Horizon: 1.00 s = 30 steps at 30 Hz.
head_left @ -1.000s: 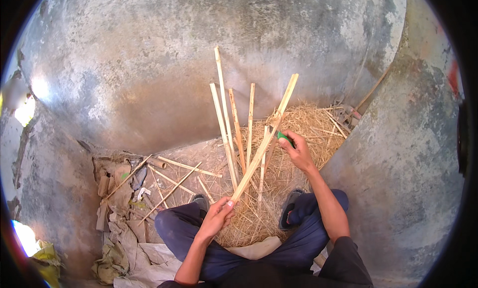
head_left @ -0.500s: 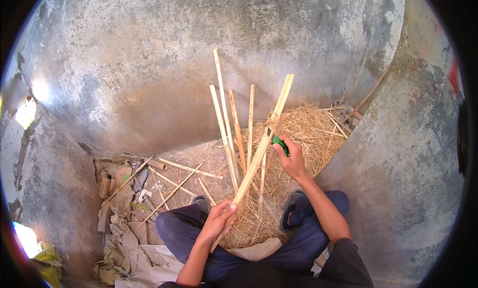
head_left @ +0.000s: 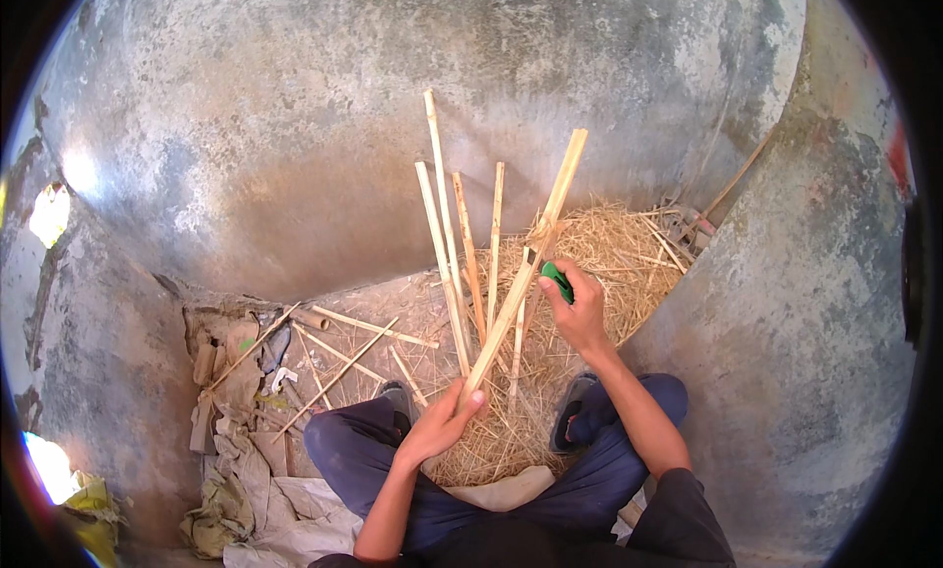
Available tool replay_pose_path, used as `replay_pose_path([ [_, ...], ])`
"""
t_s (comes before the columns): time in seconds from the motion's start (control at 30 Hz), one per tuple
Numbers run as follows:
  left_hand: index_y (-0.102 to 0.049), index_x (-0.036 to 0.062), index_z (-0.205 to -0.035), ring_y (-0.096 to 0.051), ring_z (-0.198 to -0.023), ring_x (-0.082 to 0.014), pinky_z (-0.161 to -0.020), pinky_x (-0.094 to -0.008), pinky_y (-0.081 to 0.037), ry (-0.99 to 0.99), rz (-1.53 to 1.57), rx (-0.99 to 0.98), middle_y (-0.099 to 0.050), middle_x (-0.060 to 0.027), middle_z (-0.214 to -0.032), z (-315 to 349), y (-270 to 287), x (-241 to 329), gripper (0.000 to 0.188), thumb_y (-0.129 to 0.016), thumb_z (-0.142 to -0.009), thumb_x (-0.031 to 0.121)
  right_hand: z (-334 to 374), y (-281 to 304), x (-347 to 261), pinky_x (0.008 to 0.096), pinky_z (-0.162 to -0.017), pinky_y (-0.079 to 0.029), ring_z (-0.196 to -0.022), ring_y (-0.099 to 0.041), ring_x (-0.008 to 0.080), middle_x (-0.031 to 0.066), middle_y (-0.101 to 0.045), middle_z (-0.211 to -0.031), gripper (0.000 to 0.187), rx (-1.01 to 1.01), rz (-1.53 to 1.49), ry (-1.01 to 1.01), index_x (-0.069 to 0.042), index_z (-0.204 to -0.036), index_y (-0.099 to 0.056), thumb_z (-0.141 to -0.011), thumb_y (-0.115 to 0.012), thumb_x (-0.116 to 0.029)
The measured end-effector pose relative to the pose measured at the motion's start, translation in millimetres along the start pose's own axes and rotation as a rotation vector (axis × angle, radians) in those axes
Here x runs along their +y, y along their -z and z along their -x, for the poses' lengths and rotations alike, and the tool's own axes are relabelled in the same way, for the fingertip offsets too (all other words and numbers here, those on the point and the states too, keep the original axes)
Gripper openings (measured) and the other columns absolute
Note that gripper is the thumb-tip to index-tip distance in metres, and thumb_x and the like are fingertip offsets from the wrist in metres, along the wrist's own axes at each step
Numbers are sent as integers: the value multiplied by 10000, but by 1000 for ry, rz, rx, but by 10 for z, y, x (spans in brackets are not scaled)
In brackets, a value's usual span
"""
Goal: The person scrapes thin bamboo sticks using a small green knife while sitting on the floor. They handle each stick individually, running the blade along the surface several times to whittle or smooth the wood, and then return it to a bundle on the straw-covered ground.
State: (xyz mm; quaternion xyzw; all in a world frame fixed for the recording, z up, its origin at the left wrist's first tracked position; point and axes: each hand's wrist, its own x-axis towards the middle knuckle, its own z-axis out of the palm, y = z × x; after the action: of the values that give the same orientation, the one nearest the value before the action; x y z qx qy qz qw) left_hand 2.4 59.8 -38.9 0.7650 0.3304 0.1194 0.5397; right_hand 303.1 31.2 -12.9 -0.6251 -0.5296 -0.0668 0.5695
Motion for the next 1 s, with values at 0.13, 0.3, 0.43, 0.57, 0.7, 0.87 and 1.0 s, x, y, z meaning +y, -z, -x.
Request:
replay_pose_path([
  [0.13,-557,6,-1409,-717,-1117,-392,-1016,-481,-539,-158,-116,98,-725,-231,-1188,-251,68,112,526,-634,-1107,430,13,-8,-137,379,-625,-523,-699,-703,259,117,-735,-859,290,-65,-7,10,-24,-1117,-733,-1029,-756,-300],
  [0.3,-560,-2,-1417,-721,-1108,-309,-1021,-426,-540,-349,242,217,-732,-156,-1231,-767,84,-130,445,-595,-1142,346,64,-66,-172,366,-612,-542,-716,-738,260,106,-757,-897,266,-120,22,151,-39,-1112,-754,-1001,-781,-279],
  [0.43,-569,6,-1407,-705,-1028,-169,-929,-325,-554,-260,446,19,-716,-75,-1147,-822,28,65,341,-556,-1164,246,99,-72,-215,361,-591,-544,-696,-741,245,84,-762,-902,239,-153,45,223,-51,-1098,-766,-988,-789,-262],
  [0.57,-590,21,-1318,-652,-813,-111,-745,-257,-531,-260,682,-35,-655,-44,-995,-827,-60,56,263,-579,-1153,225,99,-70,-235,346,-567,-543,-666,-731,225,71,-765,-891,260,-137,39,259,-73,-1120,-783,-963,-815,-277],
  [0.7,-594,45,-1213,-600,-668,-127,-629,-252,-489,-208,983,-183,-609,-35,-943,-720,-89,62,230,-597,-1145,265,85,-72,-274,331,-543,-535,-635,-714,196,54,-767,-871,306,-111,63,299,-87,-1154,-794,-936,-840,-296],
  [0.87,-588,63,-1190,-597,-732,-142,-642,-255,-477,-189,1202,-301,-577,-36,-936,-718,-80,39,258,-613,-1134,314,38,-49,-327,328,-527,-521,-621,-699,183,45,-762,-858,312,-144,36,358,-82,-1166,-796,-931,-842,-283],
  [1.0,-576,80,-1112,-542,-786,-121,-677,-260,-460,-216,1041,-177,-533,-23,-921,-735,-137,95,329,-610,-1125,407,44,-41,-307,332,-521,-507,-593,-669,189,43,-735,-830,343,-158,46,352,-91,-1212,-796,-934,-838,-288],
])
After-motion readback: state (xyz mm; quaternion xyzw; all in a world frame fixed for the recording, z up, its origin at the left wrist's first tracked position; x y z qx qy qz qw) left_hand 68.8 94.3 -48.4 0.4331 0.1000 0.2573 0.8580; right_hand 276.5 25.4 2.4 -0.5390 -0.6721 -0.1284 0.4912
